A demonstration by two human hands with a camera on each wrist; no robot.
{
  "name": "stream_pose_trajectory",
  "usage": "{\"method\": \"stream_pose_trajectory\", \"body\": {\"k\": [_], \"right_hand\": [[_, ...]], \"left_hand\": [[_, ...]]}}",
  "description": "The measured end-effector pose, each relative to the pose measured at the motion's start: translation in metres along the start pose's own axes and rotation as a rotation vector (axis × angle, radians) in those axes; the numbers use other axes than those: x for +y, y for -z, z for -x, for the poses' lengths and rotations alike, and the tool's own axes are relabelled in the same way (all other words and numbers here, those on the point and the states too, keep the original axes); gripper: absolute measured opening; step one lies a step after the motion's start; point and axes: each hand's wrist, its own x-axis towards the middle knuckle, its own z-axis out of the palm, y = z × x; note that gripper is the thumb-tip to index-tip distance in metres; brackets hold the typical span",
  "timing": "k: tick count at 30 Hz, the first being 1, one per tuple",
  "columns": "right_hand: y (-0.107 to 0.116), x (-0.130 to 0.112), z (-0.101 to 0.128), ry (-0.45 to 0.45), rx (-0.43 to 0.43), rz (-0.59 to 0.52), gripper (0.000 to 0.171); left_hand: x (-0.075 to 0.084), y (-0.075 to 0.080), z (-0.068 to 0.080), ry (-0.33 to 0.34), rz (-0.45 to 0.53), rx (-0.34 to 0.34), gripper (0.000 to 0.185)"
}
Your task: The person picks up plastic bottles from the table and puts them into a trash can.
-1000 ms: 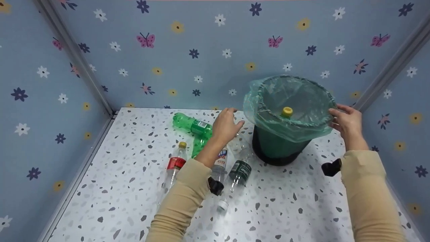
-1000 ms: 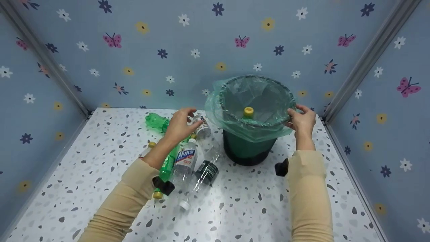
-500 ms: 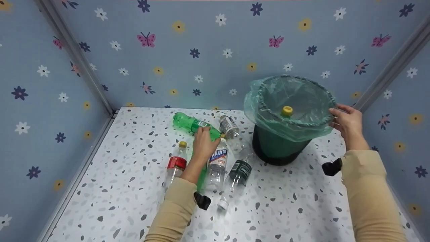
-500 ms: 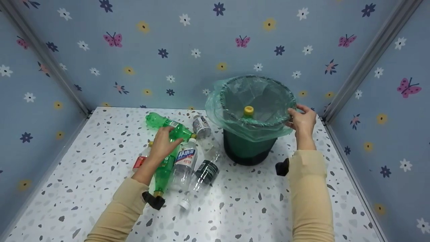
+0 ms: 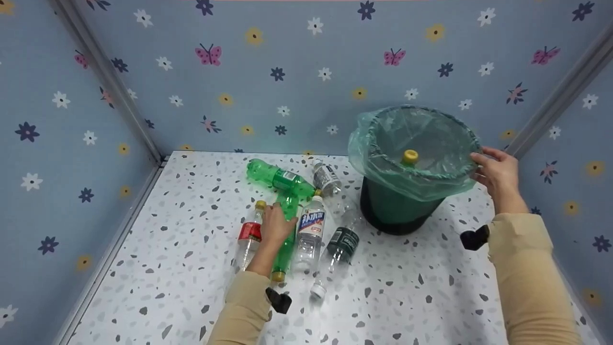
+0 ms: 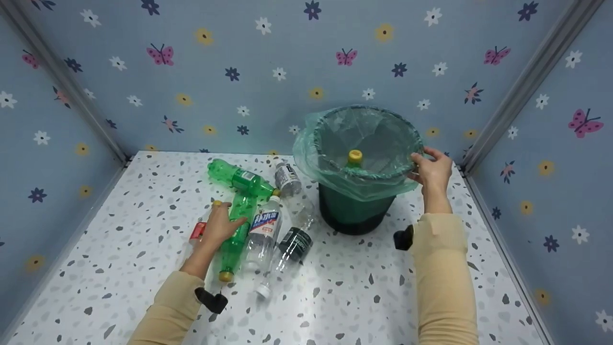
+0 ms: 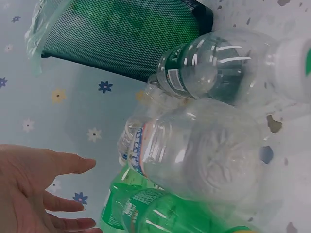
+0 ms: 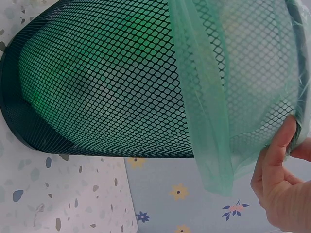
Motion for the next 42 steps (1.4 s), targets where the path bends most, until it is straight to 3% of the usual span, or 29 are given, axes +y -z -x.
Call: {"method": "stream_pose_trajectory", "body": {"k": [10,17,25,31,42], "right_hand": [[0.001,0.001,-0.001,0.01,0.008,0.026,0.057],[-0.001,0.002,-0.001,0.021,0.015,0.042,0.057],[-0.001,0.002,-0.001,0.028,0.024,0.031,0.056],[-0.001,0.001,-0.001,0.023,0.003,-0.048,0.058],[-0.001,0.003,0.001,0.047,0.022,0.03,0.056]], "left_hand": [[-0.014,-0.014,0.009,-0.061,-0.007,0.049,0.042],[-0.021,-0.024,0.012,-0.034,-0.023,0.085,0.044],[-0.026,-0.03,0.013,0.003,-0.074,0.08,0.054],[-0.026,-0.034,0.015,0.031,-0.119,0.076,0.064],[-0.028,-0.036,0.015,0.036,-0.063,0.073,0.067]]}}
